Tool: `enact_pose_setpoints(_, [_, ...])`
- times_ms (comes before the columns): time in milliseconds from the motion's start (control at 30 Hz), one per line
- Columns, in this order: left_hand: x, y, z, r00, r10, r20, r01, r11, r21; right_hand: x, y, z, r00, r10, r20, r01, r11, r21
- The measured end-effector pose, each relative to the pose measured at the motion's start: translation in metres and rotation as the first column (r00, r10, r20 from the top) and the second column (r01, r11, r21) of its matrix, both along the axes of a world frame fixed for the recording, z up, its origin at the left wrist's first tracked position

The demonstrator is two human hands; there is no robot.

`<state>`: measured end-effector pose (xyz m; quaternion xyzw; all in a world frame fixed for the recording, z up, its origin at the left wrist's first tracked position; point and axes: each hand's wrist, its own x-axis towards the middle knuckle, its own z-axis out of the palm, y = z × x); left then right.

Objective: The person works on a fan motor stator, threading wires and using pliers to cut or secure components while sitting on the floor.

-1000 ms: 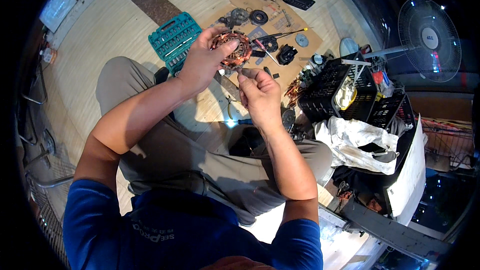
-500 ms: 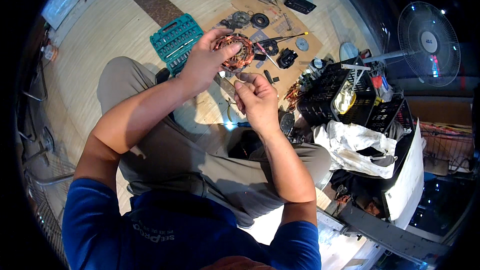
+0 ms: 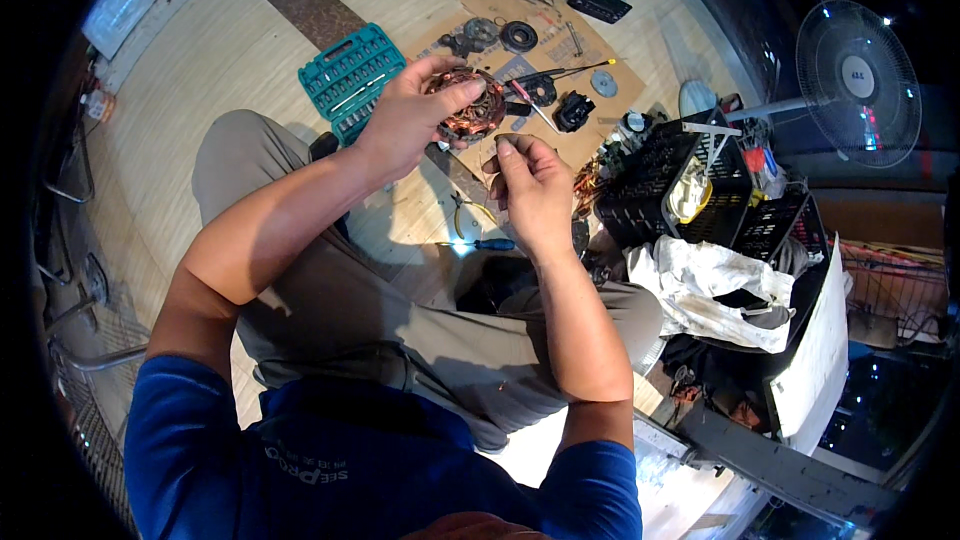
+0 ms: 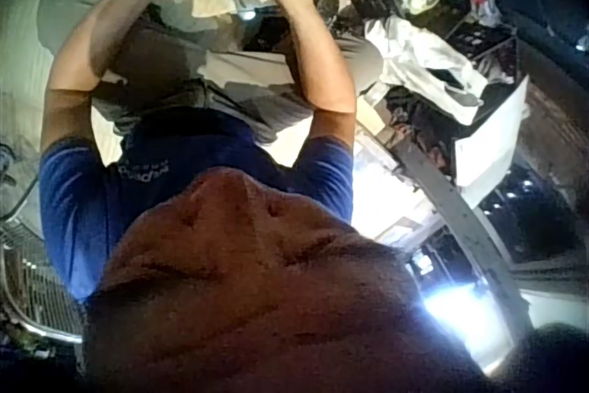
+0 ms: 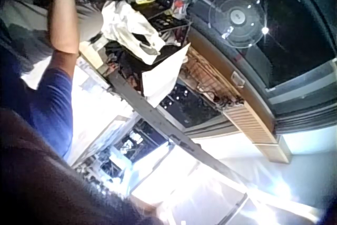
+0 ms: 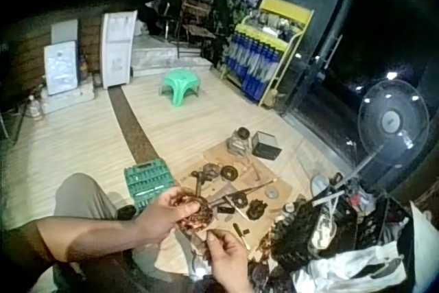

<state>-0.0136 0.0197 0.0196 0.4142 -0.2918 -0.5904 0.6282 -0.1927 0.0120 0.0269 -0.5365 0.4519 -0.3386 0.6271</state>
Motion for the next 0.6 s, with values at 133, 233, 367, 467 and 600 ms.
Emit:
enact_pose_setpoints(133, [-0.0026, 0.0022, 0.002, 0.998, 0.002, 0.058, -0.002, 1.0, -0.005, -0.0019, -0.0022, -0.0029, 0.999, -0.018, -0.049, 0.016, 0.999, -0.043])
enact_pose_setpoints(233, [-0.0008, 0.0026, 0.0, 0.997, -0.028, 0.076, 0.031, 0.999, -0.036, 0.0002, -0.0008, 0.0007, 0.999, -0.011, -0.038, 0.01, 0.999, -0.033])
enact_pose_setpoints(367, [-0.0013, 0.0028, -0.0003, 0.99, -0.033, 0.14, 0.039, 0.999, -0.035, 0.0003, -0.0008, 0.0031, 1.0, 0.013, -0.017, -0.013, 1.0, -0.026])
enact_pose_setpoints(467, [-0.0022, 0.0039, 0.0021, 0.981, -0.017, 0.196, 0.031, 0.997, -0.068, -0.0011, -0.0023, 0.0008, 1.0, 0.022, -0.001, -0.022, 1.0, 0.007])
enact_pose_setpoints(600, [-0.0022, 0.0062, 0.0068, 0.97, -0.057, 0.237, 0.089, 0.988, -0.123, -0.0002, -0.0027, 0.0003, 0.999, -0.003, 0.048, 0.002, 1.0, 0.011])
